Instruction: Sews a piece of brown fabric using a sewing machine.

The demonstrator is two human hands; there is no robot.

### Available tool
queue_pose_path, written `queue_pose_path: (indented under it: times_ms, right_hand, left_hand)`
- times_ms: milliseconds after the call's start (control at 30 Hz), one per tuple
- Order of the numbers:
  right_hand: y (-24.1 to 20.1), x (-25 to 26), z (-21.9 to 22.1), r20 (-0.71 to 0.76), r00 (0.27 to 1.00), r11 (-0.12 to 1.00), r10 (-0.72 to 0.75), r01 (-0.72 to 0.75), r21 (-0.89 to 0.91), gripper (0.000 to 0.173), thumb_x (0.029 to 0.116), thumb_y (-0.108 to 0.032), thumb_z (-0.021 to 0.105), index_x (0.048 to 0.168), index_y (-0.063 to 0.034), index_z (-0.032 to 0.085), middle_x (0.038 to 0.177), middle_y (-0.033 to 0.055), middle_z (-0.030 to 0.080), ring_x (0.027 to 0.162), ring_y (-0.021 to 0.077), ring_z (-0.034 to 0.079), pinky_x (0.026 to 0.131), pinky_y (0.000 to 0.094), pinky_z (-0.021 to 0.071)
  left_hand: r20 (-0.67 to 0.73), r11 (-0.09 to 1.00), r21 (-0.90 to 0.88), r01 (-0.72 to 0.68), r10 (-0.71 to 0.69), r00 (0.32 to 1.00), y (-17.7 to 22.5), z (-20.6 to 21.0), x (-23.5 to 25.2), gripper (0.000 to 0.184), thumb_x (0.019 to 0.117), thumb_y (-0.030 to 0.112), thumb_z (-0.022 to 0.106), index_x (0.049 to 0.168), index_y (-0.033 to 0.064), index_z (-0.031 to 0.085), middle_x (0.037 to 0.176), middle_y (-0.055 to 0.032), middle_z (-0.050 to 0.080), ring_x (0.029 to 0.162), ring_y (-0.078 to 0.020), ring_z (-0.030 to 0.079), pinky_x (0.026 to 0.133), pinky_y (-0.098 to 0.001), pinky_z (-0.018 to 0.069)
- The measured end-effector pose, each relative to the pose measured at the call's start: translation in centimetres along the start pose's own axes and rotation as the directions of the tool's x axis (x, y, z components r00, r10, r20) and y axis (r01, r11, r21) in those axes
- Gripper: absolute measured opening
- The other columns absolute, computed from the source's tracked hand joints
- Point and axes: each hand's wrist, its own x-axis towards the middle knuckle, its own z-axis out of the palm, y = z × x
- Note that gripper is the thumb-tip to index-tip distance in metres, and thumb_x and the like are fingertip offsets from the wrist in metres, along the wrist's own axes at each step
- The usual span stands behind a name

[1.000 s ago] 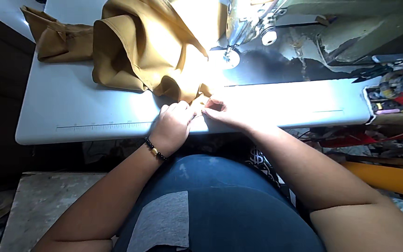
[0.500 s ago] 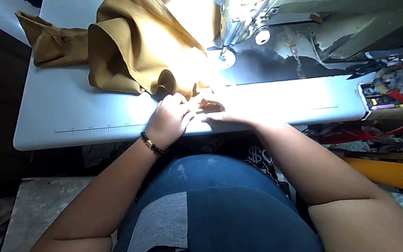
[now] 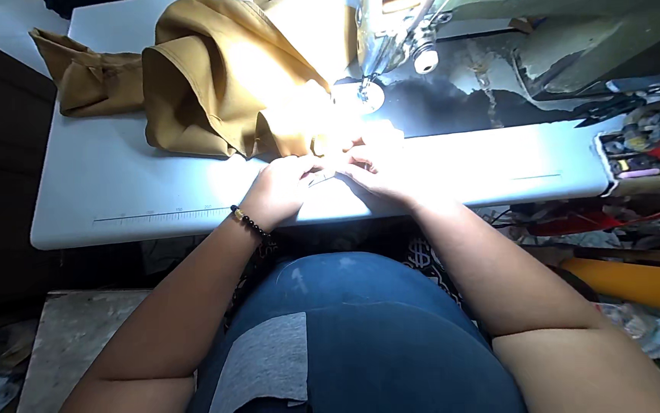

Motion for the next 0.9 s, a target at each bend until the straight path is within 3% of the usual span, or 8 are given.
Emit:
queue_pose_path:
  times_ms: [133,333,433,533,667,733,833,900]
  right_hand:
    - [0.4,0.1,0.4,-0.023,0.999,0.998,0.036,-0.038,-0.051,0.033,0.0991,-0.036,0.058,0.084,-0.0098,0.072,0.115,0.012,0.065,0.119,0.0306,0.054,0.098,0.0552,0.0329]
    - [-0.5,0.2,0.4,-0.084,0.988,0.985,0.132,-0.14,-0.101,0.037,0.0965,-0.04,0.061,0.083,-0.0073,0.072,0.111,0.0148,0.064,0.118,0.0351,0.054,0.097,0.0544,0.0352]
    - [-0.4,0.3,0.5,-0.086,0.988,0.981,0.132,-0.142,-0.13,0.036,0.0944,-0.041,0.061,0.084,-0.0068,0.07,0.105,0.0159,0.063,0.113,0.0363,0.054,0.093,0.0541,0.0353]
    - [0.4,0.8,-0.4,-0.012,0.998,0.986,0.058,-0.059,-0.158,0.035,0.0917,-0.04,0.059,0.089,-0.008,0.073,0.109,0.0193,0.065,0.114,0.0411,0.056,0.088,0.0592,0.0367]
    - [2.6,2.4,-2.6,0.127,0.992,0.984,0.005,0.018,-0.176,0.036,0.0935,-0.043,0.06,0.1,-0.0133,0.078,0.128,0.0202,0.061,0.129,0.0423,0.049,0.099,0.0634,0.0321]
    - [4.0,2.8,-2.6,0.11,0.994,0.988,-0.021,0.038,-0.151,0.037,0.0951,-0.048,0.06,0.099,-0.0137,0.074,0.123,0.0174,0.06,0.126,0.0393,0.049,0.096,0.0592,0.0332]
    - [4.8,2.7,-2.1,0.093,0.996,0.987,-0.017,0.032,-0.16,0.035,0.0985,-0.045,0.055,0.106,-0.0159,0.073,0.126,0.0161,0.06,0.128,0.0384,0.049,0.101,0.0596,0.0329]
    - [4.9,2.7,-1.8,0.086,0.996,0.985,-0.02,0.035,-0.169,0.035,0.1012,-0.04,0.05,0.11,-0.017,0.074,0.127,0.0156,0.06,0.129,0.0373,0.049,0.103,0.0596,0.0325]
  left_hand:
    - [-0.018,0.996,-0.046,0.082,-0.083,0.996,0.1,0.0,0.2,0.014,0.1041,0.019,0.055,0.107,0.0091,0.064,0.083,-0.0052,0.064,0.08,-0.0207,0.064,0.075,-0.0463,0.0526]
    - [0.01,0.984,0.143,0.108,-0.111,0.994,1.3,-0.2,0.6,0.016,0.102,0.021,0.057,0.098,0.006,0.062,0.082,-0.01,0.065,0.081,-0.0271,0.066,0.073,-0.0498,0.0527]
    - [0.012,0.816,0.578,-0.014,0.009,1.0,4.9,-0.1,0.6,0.015,0.0982,0.009,0.057,0.101,0.0015,0.07,0.092,-0.0175,0.071,0.095,-0.037,0.068,0.08,-0.0546,0.0489]
    - [0.061,0.608,0.776,-0.168,0.193,0.979,7.6,-0.6,1.3,0.029,0.0966,-0.001,0.056,0.116,0.0116,0.073,0.13,-0.0054,0.066,0.12,-0.024,0.058,0.094,-0.0443,0.0376]
    - [0.225,0.737,0.401,-0.544,0.496,0.838,2.9,-2.3,5.4,0.017,0.0966,0.016,0.066,0.11,0.0072,0.072,0.129,-0.0127,0.066,0.124,-0.032,0.06,0.102,-0.0532,0.0456]
    - [0.093,0.87,0.232,-0.434,0.425,0.901,0.4,-0.9,5.1,0.022,0.0965,0.026,0.07,0.1,0.0046,0.072,0.102,-0.0132,0.07,0.103,-0.0318,0.067,0.091,-0.0541,0.0516]
    - [-0.18,0.949,0.066,-0.307,0.314,0.932,-0.8,2.5,3.1,0.025,0.0974,0.032,0.065,0.108,0.0128,0.076,0.11,-0.0113,0.07,0.116,-0.0315,0.059,0.104,-0.0503,0.0422]
    - [-0.242,0.937,0.158,-0.312,0.343,0.907,-0.4,3.6,2.5,0.027,0.1008,0.033,0.061,0.117,0.0195,0.077,0.111,-0.0119,0.067,0.112,-0.0335,0.059,0.095,-0.051,0.0452]
